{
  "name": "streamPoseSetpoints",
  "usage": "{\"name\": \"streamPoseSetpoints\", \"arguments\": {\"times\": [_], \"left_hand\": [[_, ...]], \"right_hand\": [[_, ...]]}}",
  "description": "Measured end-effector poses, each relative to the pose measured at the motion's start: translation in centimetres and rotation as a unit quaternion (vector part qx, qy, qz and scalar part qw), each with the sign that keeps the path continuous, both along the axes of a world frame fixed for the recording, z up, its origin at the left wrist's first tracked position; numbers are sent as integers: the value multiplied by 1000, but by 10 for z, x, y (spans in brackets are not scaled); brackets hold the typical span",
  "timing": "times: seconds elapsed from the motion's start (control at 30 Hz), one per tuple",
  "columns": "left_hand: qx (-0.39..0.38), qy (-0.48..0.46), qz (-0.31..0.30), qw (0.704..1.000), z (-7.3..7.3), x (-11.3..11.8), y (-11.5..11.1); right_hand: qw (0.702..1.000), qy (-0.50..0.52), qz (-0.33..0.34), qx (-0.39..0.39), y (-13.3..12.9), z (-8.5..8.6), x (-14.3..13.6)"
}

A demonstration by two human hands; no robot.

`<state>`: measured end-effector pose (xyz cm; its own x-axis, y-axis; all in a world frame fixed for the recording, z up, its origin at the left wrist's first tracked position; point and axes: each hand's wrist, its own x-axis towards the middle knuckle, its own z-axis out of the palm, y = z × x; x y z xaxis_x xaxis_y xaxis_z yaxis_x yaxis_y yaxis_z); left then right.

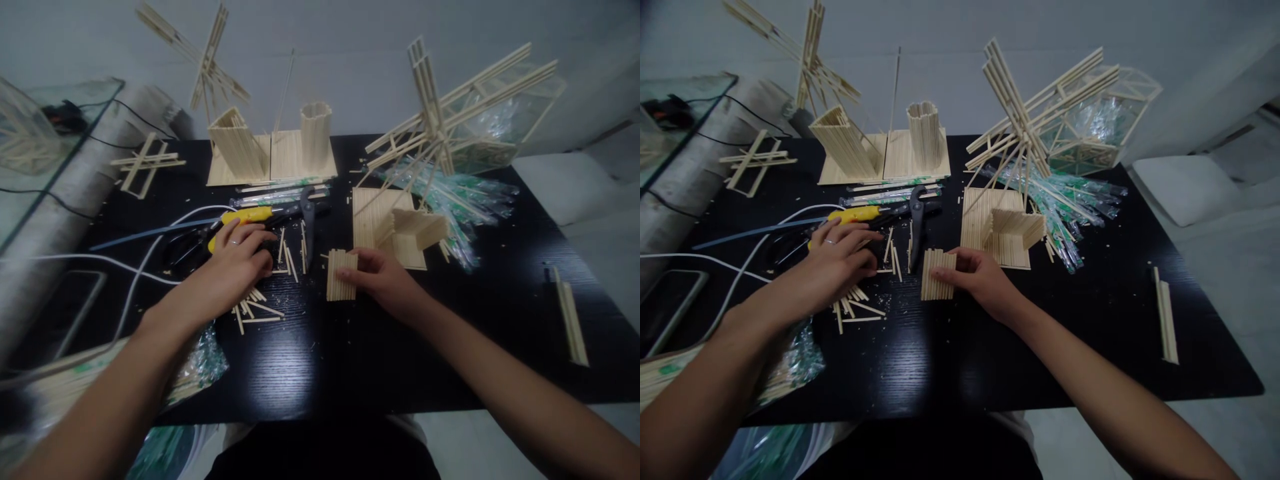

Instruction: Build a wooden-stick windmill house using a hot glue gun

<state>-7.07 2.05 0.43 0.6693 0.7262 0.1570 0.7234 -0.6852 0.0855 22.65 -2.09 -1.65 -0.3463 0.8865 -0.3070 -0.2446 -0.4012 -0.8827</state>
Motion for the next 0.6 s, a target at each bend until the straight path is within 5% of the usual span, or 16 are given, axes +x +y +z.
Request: {"name": "streamPoseSetpoints", "arguments": {"times": [0.13,0.3,0.43,0.6], "left_hand": [[-35,-58,-1,998,12,5,-2],[-185,-183,3,966,28,24,-13],[-325,-277,94,899,22,45,-23],[-461,-386,130,789,11,65,-25]], "right_hand": [[1000,-10,0,12,0,0,-2],[997,-55,-34,36,-1,-3,-6],[991,-91,-61,73,-3,-4,-8],[988,-82,-84,97,-3,-3,-8]]}}
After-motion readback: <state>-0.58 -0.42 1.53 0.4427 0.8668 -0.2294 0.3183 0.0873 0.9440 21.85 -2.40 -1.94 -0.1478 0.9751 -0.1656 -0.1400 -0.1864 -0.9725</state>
